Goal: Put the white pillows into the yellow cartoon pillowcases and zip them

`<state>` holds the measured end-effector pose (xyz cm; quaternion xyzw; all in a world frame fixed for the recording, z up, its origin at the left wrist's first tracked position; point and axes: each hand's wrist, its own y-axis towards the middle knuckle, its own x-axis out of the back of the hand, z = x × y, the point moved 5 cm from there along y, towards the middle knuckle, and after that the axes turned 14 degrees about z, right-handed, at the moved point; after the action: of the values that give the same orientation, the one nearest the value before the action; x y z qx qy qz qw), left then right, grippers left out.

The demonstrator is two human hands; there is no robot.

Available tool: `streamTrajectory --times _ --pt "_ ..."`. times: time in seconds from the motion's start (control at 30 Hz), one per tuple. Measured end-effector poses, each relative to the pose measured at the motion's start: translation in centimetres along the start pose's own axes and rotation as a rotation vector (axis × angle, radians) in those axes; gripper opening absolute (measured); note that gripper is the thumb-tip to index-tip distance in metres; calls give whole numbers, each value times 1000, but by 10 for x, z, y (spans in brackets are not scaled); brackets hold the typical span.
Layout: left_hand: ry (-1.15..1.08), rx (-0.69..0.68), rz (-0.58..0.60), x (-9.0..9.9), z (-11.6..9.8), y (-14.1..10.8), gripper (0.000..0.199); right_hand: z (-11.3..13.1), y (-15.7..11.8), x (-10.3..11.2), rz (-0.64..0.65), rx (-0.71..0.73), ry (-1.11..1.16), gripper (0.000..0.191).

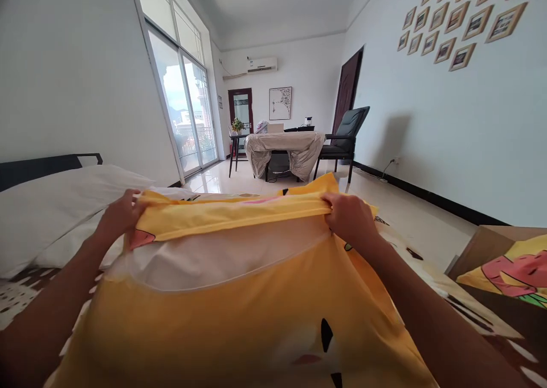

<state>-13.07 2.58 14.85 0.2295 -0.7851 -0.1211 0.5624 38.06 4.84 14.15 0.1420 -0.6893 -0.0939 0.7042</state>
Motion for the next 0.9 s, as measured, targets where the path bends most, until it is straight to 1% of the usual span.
streamTrajectory --times 0.07,0.1,0.13,0.17,0.2,0.23,0.27,0.3,0.33,0.4,0.43,0.47,0.53,0.6,0.63,0.67,0.7,0.8,0.87,0.9 --pt "-37 -176 108 -20 -18 -25 43 3 10 -35 116 72 -42 33" --pt "-51 -258 178 -30 -26 -41 42 4 14 -52 168 104 -63 33" --pt "-60 -361 284 -42 -35 -57 39 4 18 -68 215 125 -74 32" --pt "-56 -485 454 -55 -44 -74 38 5 21 -81 252 136 -70 31" --pt "-39 -553 558 -65 -49 -88 39 6 23 -90 270 147 -55 31" --pt "-21 -583 621 -73 -52 -98 41 10 24 -94 264 173 -35 31" --pt "-1 -578 650 -79 -52 -103 44 16 23 -93 236 221 -13 31" --pt "19 -543 643 -84 -50 -103 48 25 20 -91 206 301 17 30" --pt "33 -503 634 -88 -49 -100 50 35 15 -87 189 411 57 30" --pt "48 -473 668 -99 -46 -93 47 54 0 -83 213 636 161 33" --pt "44 -483 696 -104 -46 -89 44 60 -7 -84 246 701 215 36" --pt "31 -507 720 -108 -47 -85 40 63 -13 -87 285 723 264 40" --pt "-4 -581 763 -114 -50 -80 35 63 -19 -95 356 672 344 42" --pt "-34 -663 790 -111 -57 -75 37 62 -19 -99 399 598 394 36" --pt "-45 -693 777 -105 -62 -72 39 64 -18 -97 392 580 405 34" --pt "-52 -710 739 -97 -68 -68 40 66 -16 -91 352 571 410 34" --pt "-54 -720 682 -86 -77 -64 40 71 -15 -81 274 562 416 37" --pt "-39 -740 459 -47 -112 -56 37 88 -16 -37 -42 551 435 40" --pt "-114 -731 335 -22 -134 -55 34 98 -22 -10 -206 566 423 40" --pt "-176 -688 260 -10 -139 -53 33 98 -25 1 -272 554 412 39"
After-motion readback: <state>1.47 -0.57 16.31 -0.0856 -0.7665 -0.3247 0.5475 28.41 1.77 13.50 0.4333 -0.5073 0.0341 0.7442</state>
